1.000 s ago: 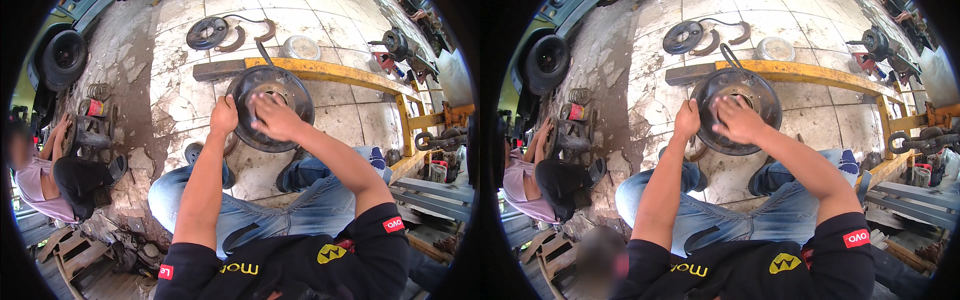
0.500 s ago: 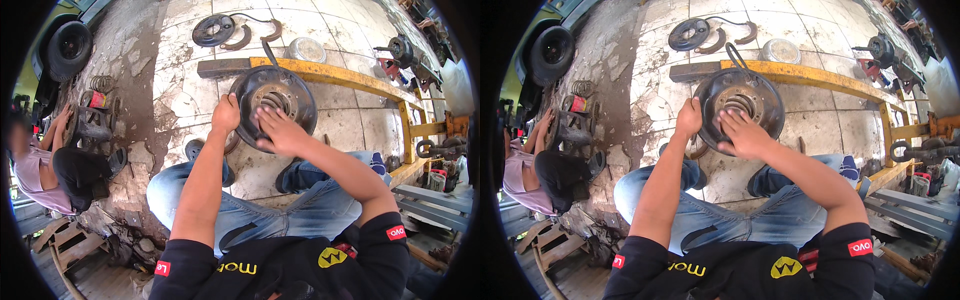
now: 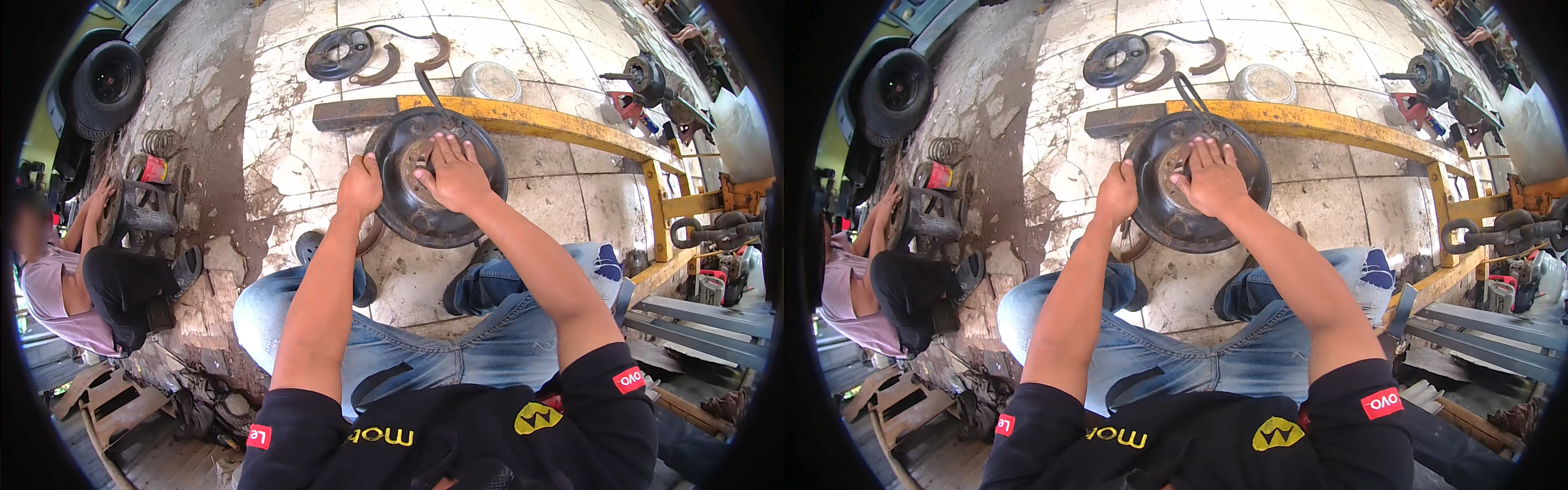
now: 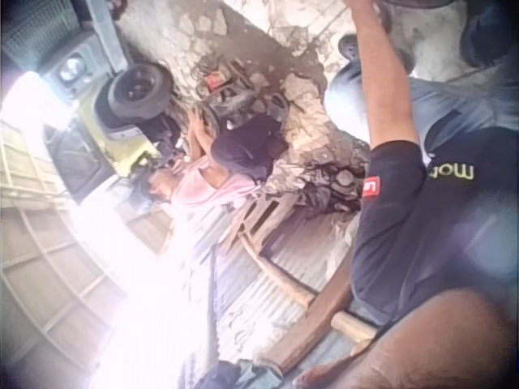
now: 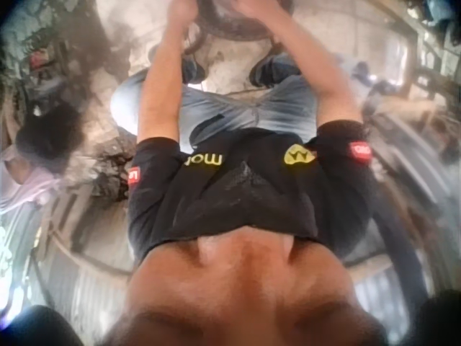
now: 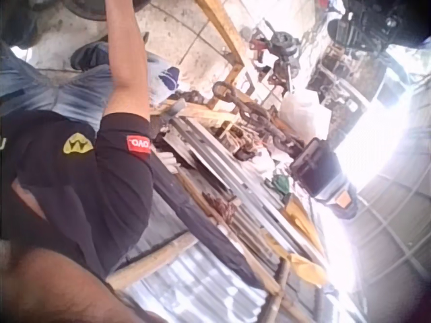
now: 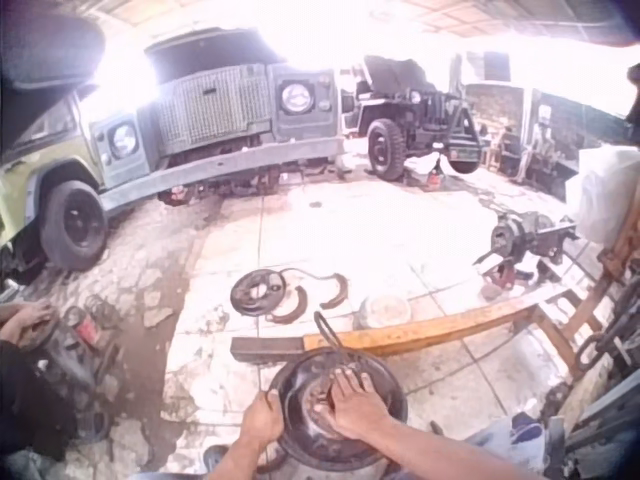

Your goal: The person sits on the floor and scrubs the inner surface of a brake drum with a small abrasive block. They rotate the drum periodically to reach different areas and continue scrubbing the interior surface.

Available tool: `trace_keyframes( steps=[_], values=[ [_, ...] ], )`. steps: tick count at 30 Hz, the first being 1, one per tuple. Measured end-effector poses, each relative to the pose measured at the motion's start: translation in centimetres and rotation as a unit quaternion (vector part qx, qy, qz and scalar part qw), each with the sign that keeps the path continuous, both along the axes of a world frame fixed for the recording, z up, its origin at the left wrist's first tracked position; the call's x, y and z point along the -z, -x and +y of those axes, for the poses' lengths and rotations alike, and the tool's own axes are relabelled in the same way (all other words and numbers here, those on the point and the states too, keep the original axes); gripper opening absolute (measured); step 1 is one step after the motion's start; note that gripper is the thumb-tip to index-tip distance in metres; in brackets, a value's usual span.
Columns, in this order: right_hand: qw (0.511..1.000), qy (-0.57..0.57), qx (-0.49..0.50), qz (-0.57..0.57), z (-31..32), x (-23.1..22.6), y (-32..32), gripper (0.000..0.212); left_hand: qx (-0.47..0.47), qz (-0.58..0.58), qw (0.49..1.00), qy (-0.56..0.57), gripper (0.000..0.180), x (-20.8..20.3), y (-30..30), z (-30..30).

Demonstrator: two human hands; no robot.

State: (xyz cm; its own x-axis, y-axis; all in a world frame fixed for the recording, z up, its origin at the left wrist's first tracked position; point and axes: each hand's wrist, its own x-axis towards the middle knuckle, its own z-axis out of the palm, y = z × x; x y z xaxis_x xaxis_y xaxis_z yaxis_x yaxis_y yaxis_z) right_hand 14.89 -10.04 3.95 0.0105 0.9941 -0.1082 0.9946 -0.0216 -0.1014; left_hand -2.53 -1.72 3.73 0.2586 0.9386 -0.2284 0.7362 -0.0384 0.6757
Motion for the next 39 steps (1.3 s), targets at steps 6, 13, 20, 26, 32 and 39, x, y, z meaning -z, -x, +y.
trace_keyframes(
  steps=[6,13,20,26,32,39],
  values=[
    [0.998,-0.016,0.032,0.058,0.7,-0.4,0.7,0.084,-0.005,-0.004,1.000,-0.001,0.051,0.1,0.2,0.2],
    [0.994,0.015,0.095,0.042,0.0,0.1,-0.7,0.082,0.005,-0.005,1.000,-0.008,0.052,-0.3,-0.3,0.3],
    [0.990,0.084,0.108,0.021,-5.5,-0.4,-2.6,0.085,-0.004,0.005,1.000,0.004,0.051,0.1,-0.2,0.1],
    [0.994,0.072,-0.020,0.080,-8.4,-0.9,0.8,0.087,-0.008,0.018,1.000,-0.011,0.052,0.4,0.0,0.1],
    [0.995,0.070,-0.010,0.064,-9.0,-1.4,0.3,0.088,-0.005,0.010,0.999,-0.031,0.052,0.4,-0.3,0.4],
    [0.999,0.006,0.029,0.017,-9.8,-0.1,0.5,0.086,-0.009,0.007,0.999,-0.043,0.051,0.1,-0.5,0.0]
  ],
)
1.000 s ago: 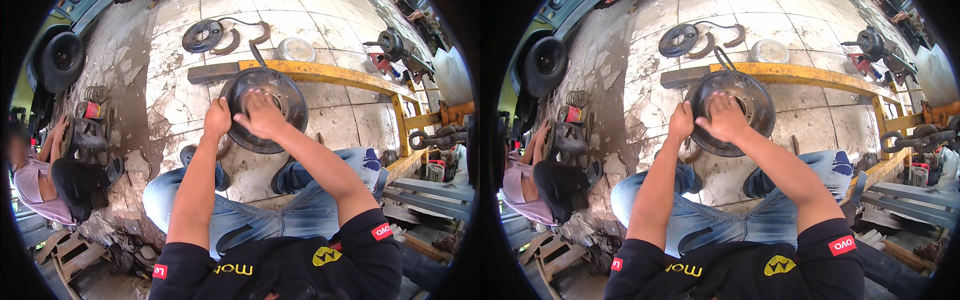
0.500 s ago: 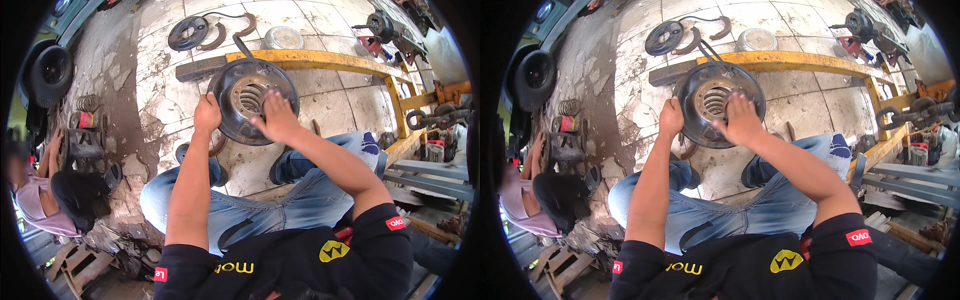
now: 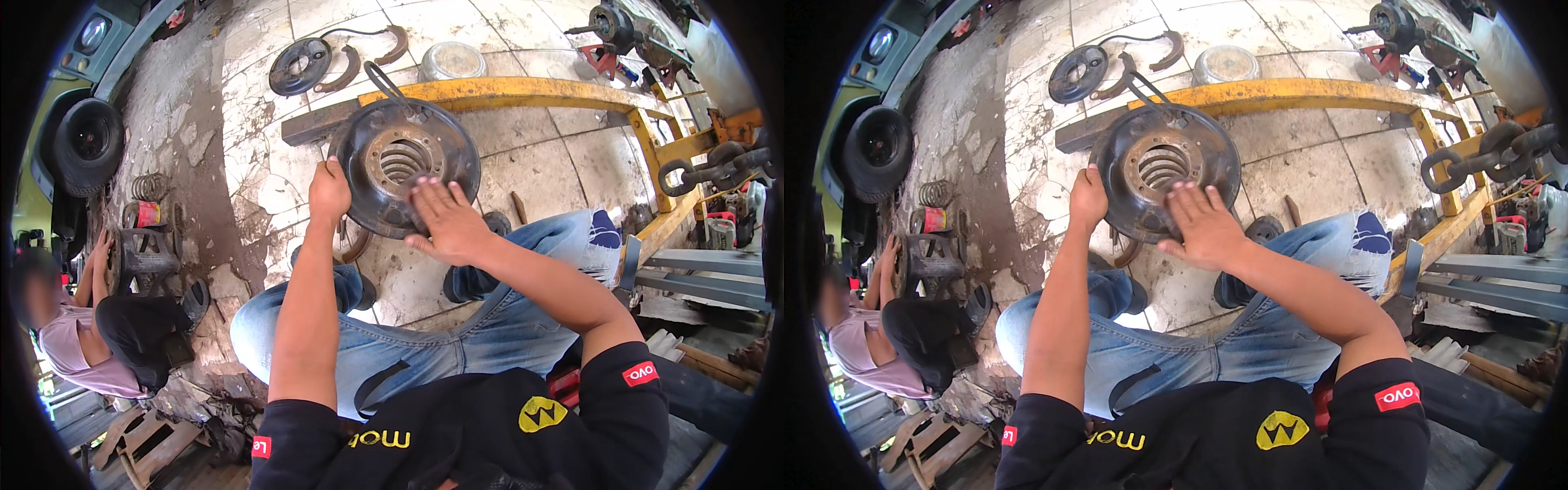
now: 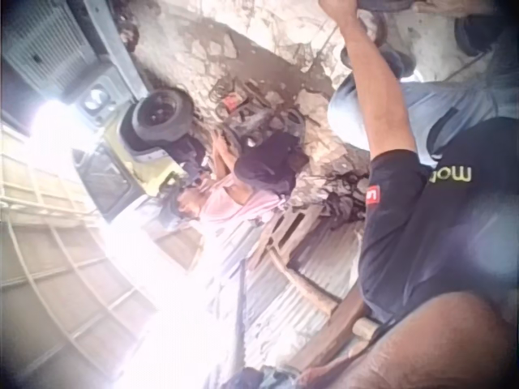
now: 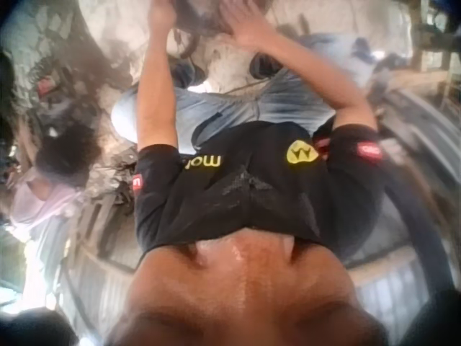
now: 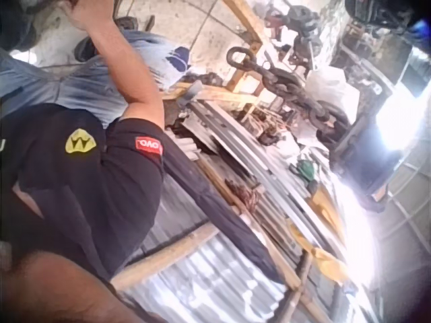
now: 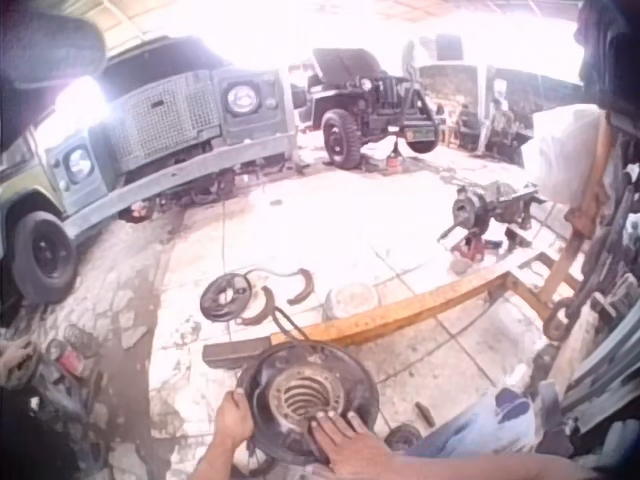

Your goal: The person sits on the floor and scrubs the inner surface of a brake drum with a small abrasive block. They rotate the drum periodically to reach different areas and continue scrubbing the interior surface.

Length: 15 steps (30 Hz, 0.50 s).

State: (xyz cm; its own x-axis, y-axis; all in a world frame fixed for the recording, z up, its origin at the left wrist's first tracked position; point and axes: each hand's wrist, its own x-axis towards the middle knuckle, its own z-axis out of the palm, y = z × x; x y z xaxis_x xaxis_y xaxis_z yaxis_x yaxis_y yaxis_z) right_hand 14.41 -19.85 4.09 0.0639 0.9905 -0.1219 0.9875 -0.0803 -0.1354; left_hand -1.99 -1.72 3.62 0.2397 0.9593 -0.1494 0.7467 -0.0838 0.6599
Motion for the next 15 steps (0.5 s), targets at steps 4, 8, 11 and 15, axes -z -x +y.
trace_keyframes(
  steps=[4,8,11,15],
  values=[
    [0.999,-0.016,-0.035,0.032,0.4,-0.4,0.1,0.086,0.001,-0.007,1.000,0.000,0.051,0.2,0.2,0.2],
    [0.993,-0.046,-0.088,0.066,0.1,0.6,1.8,0.082,-0.001,-0.004,1.000,-0.004,0.051,0.3,0.0,0.2],
    [0.994,-0.038,-0.081,0.068,3.3,-0.1,1.5,0.077,0.009,-0.021,1.000,-0.004,0.050,0.4,0.1,0.2],
    [0.989,-0.033,-0.116,0.081,5.9,0.3,1.4,0.072,0.010,-0.024,1.000,-0.001,0.049,0.7,0.7,0.2]
  ],
)
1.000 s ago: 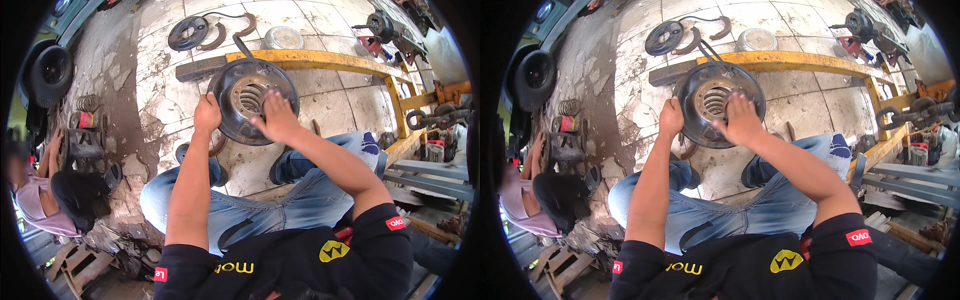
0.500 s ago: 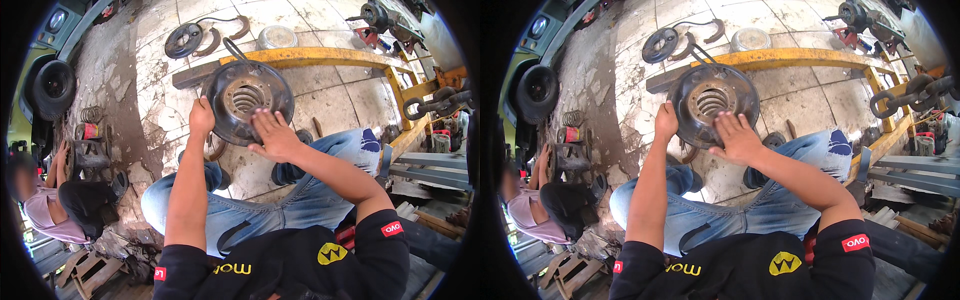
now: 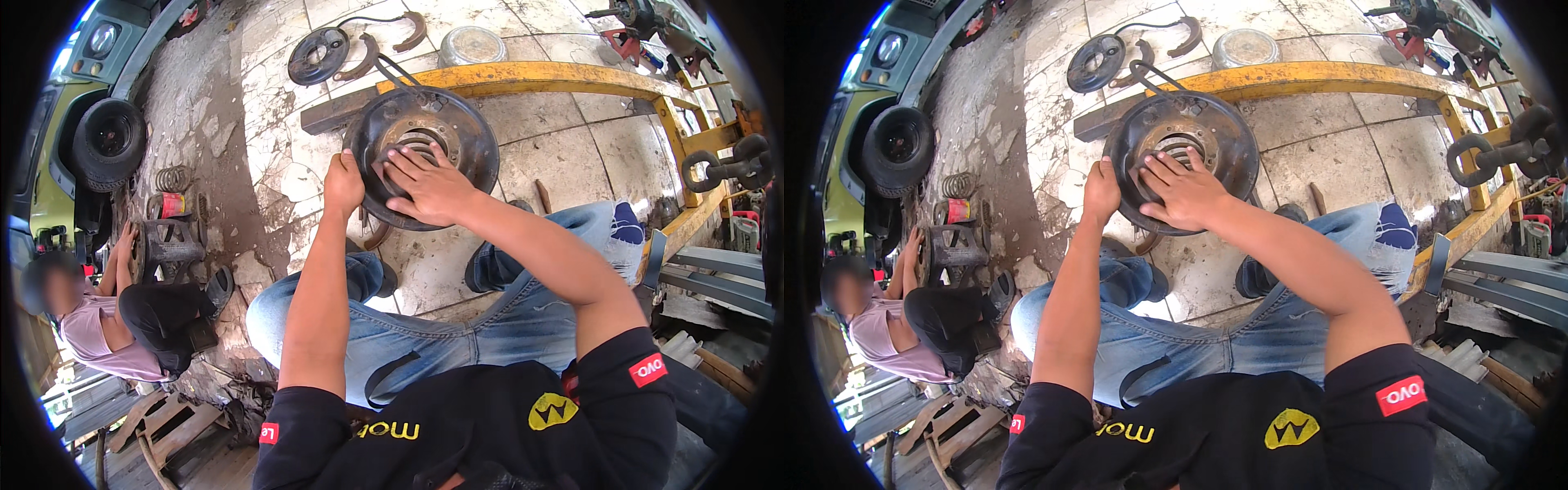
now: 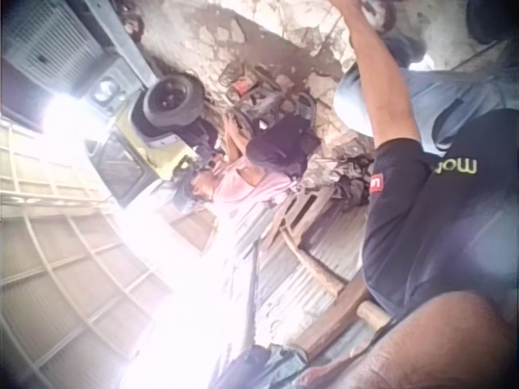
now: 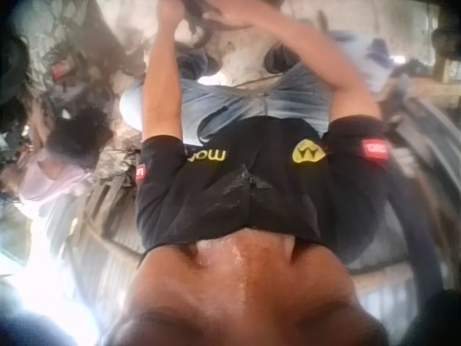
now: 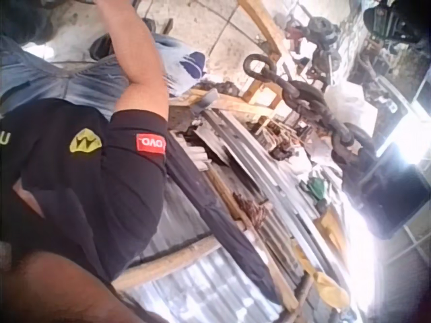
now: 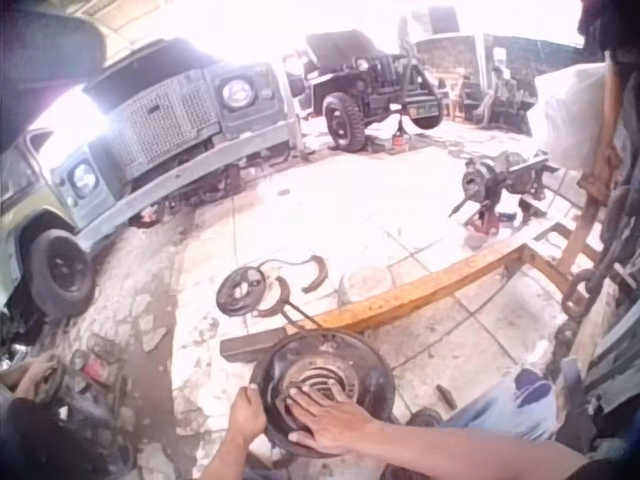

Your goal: The person sits on the floor and scrubs the inner surface of a brake drum with a small abrasive block. They rotate the drum periodically to reach different areas and continue scrubbing the interior surface.

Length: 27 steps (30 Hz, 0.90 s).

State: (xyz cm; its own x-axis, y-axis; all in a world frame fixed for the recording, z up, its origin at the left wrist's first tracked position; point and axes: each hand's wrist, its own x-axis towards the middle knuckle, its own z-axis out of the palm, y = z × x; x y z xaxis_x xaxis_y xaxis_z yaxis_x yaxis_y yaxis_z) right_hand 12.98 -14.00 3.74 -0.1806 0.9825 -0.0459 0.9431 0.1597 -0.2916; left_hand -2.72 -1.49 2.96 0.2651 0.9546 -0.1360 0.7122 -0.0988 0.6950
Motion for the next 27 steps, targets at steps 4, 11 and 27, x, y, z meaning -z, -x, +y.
trace_keyframes(
  steps=[4,11,27],
  values=[
    [0.997,0.039,-0.060,-0.029,-4.6,-0.4,-2.8,0.074,-0.004,0.006,1.000,0.001,0.049,0.0,0.0,-0.4],
    [1.000,0.011,0.018,-0.013,2.7,-0.1,0.1,0.074,0.001,-0.003,1.000,0.011,0.050,-0.4,0.0,-0.3],
    [0.975,0.042,0.213,-0.042,3.2,-0.6,-2.5,0.070,-0.014,0.003,0.999,0.043,0.051,-0.9,-0.4,-0.3]
  ],
)
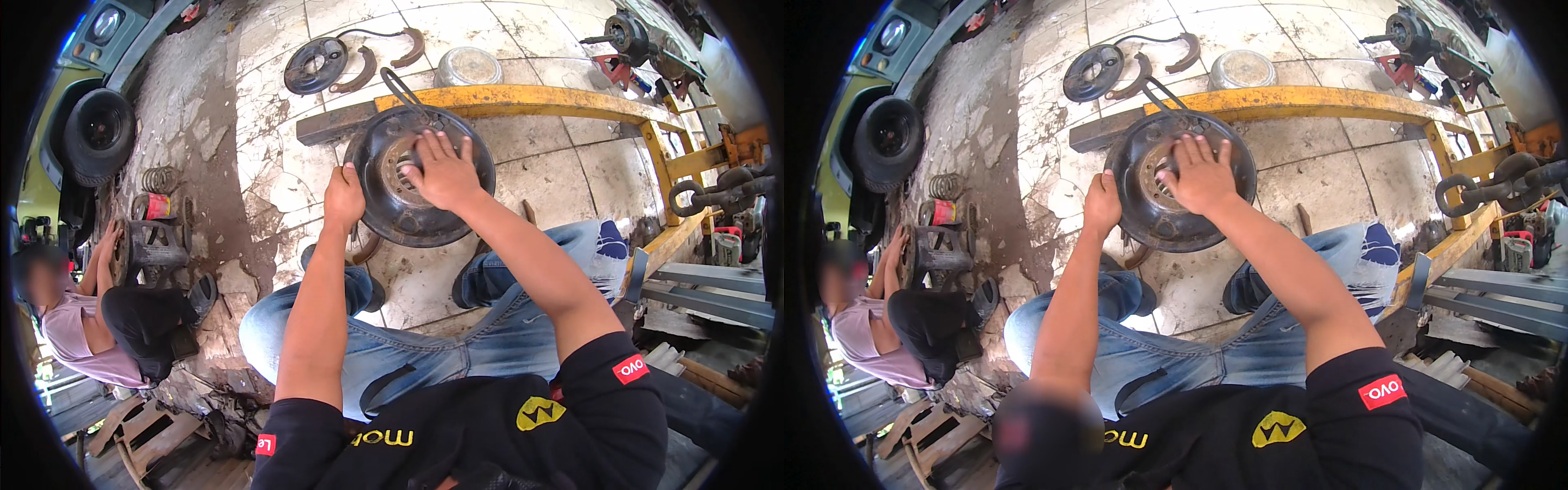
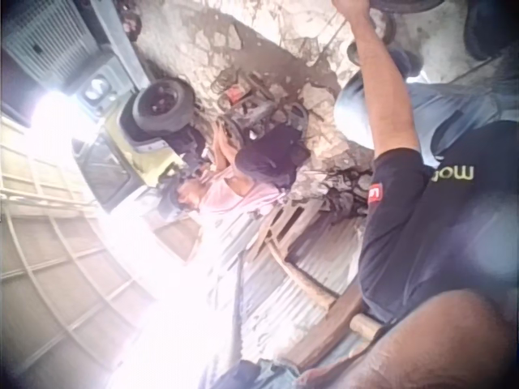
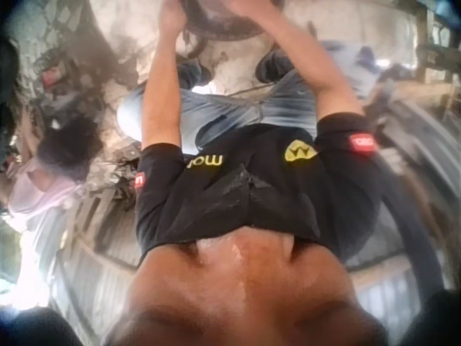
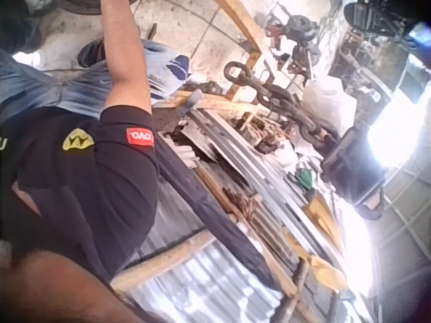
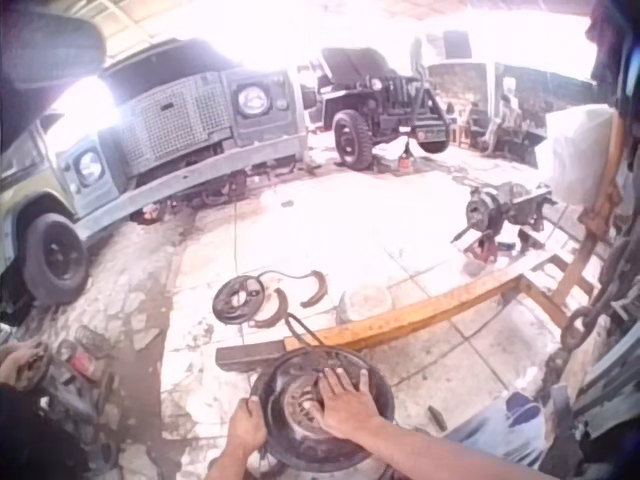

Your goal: The person sits on the floor and scrubs the inner surface of a brake drum with a small abrasive block. They rotate the drum periodically to reach different areas and continue scrubbing the interior surface.

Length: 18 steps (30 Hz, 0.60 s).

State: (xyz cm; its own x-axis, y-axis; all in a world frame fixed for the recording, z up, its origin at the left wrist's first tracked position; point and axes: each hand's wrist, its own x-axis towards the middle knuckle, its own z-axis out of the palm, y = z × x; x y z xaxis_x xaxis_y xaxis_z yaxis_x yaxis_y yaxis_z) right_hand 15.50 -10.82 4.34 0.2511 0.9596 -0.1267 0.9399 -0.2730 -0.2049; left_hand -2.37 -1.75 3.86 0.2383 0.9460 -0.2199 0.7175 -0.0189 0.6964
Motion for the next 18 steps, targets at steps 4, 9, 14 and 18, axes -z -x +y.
trace_keyframes(
  steps=[4,9,14,18],
  values=[
    [0.997,0.045,-0.050,-0.028,-1.8,0.0,0.3,0.075,0.000,0.007,1.000,-0.005,0.052,-0.3,-0.3,0.0],
    [0.998,0.066,-0.011,-0.020,-3.6,-0.7,-0.7,0.088,0.003,-0.006,1.000,-0.030,0.049,0.2,-0.3,-0.1],
    [0.989,0.137,-0.059,0.022,-7.9,-2.0,0.1,0.089,0.004,-0.018,0.999,-0.042,0.050,1.0,0.1,0.2],
    [0.991,0.105,-0.078,-0.002,-7.8,-1.6,-0.2,0.092,0.005,-0.024,0.999,-0.033,0.050,1.0,0.1,0.5]
  ],
)
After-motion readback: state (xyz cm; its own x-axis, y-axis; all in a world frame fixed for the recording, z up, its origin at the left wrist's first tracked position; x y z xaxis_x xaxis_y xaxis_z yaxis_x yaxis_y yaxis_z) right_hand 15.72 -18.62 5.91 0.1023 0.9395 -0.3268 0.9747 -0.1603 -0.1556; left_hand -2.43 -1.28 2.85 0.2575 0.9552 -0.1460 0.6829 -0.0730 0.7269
